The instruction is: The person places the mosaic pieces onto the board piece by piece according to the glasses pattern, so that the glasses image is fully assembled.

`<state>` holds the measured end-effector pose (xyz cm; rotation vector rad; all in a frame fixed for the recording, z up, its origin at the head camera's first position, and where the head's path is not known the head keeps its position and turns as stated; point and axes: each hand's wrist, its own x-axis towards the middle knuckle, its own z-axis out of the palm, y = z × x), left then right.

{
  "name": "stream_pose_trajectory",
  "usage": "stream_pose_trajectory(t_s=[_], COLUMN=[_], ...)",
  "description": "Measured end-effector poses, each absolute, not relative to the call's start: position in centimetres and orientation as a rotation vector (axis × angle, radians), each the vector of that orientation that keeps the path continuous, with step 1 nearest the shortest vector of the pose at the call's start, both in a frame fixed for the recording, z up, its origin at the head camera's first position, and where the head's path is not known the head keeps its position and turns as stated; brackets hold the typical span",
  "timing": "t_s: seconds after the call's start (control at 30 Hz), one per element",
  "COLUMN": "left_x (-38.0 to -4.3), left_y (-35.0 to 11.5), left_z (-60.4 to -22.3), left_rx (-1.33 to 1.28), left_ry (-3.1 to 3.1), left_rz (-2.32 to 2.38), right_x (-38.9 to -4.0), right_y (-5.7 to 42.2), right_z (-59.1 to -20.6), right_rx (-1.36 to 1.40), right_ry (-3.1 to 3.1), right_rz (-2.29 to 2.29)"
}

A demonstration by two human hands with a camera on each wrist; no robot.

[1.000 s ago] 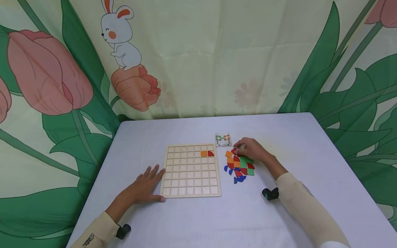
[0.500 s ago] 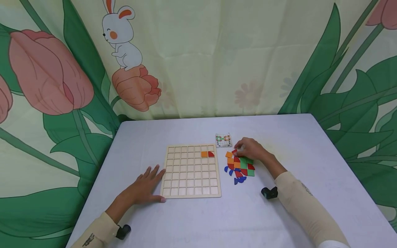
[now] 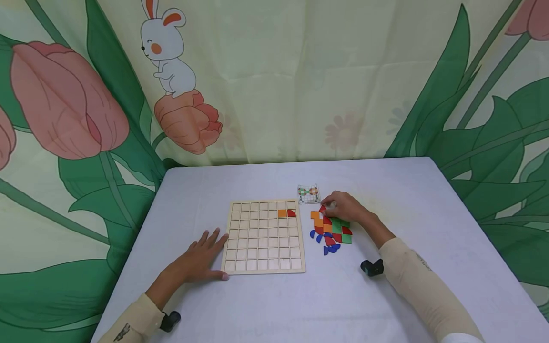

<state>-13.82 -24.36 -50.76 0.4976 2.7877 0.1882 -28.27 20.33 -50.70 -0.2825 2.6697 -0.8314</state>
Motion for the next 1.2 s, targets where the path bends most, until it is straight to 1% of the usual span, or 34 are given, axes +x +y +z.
stream_pose_trajectory(t_s=[0.37, 0.9, 1.2], left_x=[-13.7, -13.6, -13.9], left_y=[-24.4, -24.4, -24.7], left_z=[-50.8, -51.0, -51.4], left_rx=[0.494, 0.514, 0.501], left_ry=[2.790, 2.787, 2.794], left_rz=[0.197, 0.203, 0.188], right_x=[-28.4, -27.5, -27.5], right_y=[19.4, 18.9, 18.0], right_z=[-51.2, -50.6, -50.6], right_rx=[-0.294, -0.400, -0.544], right_ry=[2.759, 2.703, 2.697], right_rz=[-0.745, -0.976, -1.006])
